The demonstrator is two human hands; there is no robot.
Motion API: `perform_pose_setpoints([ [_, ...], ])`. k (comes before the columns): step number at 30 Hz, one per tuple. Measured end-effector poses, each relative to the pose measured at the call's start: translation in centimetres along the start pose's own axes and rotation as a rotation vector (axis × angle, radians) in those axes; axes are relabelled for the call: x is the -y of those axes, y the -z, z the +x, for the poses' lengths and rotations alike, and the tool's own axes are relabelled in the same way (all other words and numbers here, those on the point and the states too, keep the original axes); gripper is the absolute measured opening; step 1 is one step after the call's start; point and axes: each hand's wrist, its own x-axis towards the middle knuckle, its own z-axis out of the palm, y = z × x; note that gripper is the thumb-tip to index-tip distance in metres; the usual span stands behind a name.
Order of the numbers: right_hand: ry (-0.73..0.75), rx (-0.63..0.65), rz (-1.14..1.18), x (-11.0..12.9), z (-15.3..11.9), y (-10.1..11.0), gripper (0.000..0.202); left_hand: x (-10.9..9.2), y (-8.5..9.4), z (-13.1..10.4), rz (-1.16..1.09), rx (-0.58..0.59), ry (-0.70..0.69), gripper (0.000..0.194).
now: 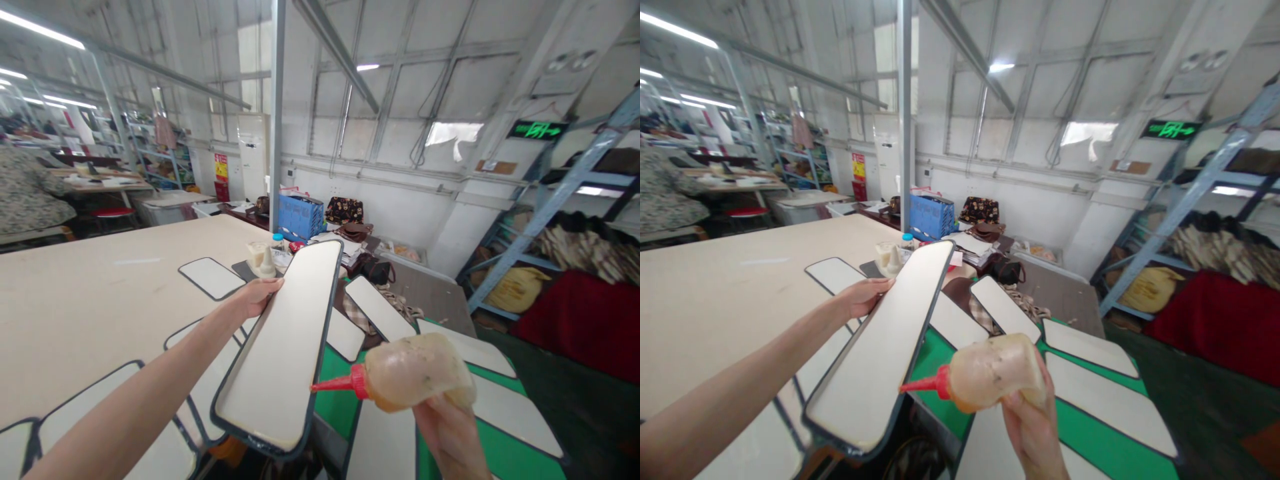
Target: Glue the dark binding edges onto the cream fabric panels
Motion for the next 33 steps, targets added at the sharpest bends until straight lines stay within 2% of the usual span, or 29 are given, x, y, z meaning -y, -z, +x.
perform_pose_setpoints([
  [3,-0.021,0.080,-0.011,-0.6,-0.4,1.1,0.062,-0.2,0.1,0.2,0.014,-0.038,-0.006,0.005],
  [6,-0.059,0.087,0.009,-1.5,-1.5,1.2,0.062,-0.5,0.4,0.5,0.027,-0.094,-0.060,0.006],
  [10,-0.229,0.058,0.179,-1.7,-1.2,-0.8,0.043,-0.8,0.5,0.0,0.078,-0.181,-0.208,0.020],
  [12,-0.227,-0.037,0.309,-1.1,0.1,-2.3,0.041,-0.5,0.6,-0.9,0.127,-0.214,-0.298,0.030],
  [14,-0.173,-0.184,0.411,-0.4,1.6,-3.4,0.035,0.3,0.7,-1.9,0.209,-0.244,-0.400,0.037],
  [15,-0.153,-0.247,0.448,-0.2,2.3,-3.7,0.031,0.9,0.8,-2.4,0.319,-0.291,-0.482,0.038],
  [17,-0.141,-0.310,0.493,-0.5,3.3,-3.7,0.024,2.6,0.8,-3.3,0.465,-0.355,-0.588,0.041],
  [20,-0.119,-0.295,0.474,-2.1,3.8,-2.7,0.023,5.6,0.5,-4.2,0.548,-0.449,-0.645,0.043],
  [24,-0.052,-0.261,0.402,-3.8,3.9,-1.4,0.025,8.5,-0.3,-5.0,0.549,-0.452,-0.719,0.036],
  [28,0.003,-0.327,0.447,-3.7,3.9,-1.1,0.022,9.6,-0.9,-5.5,0.524,-0.462,-0.741,0.036],
  [33,0.004,-0.348,0.468,-3.5,4.3,-0.7,0.022,10.3,-0.8,-6.0,0.540,-0.459,-0.761,0.035],
])
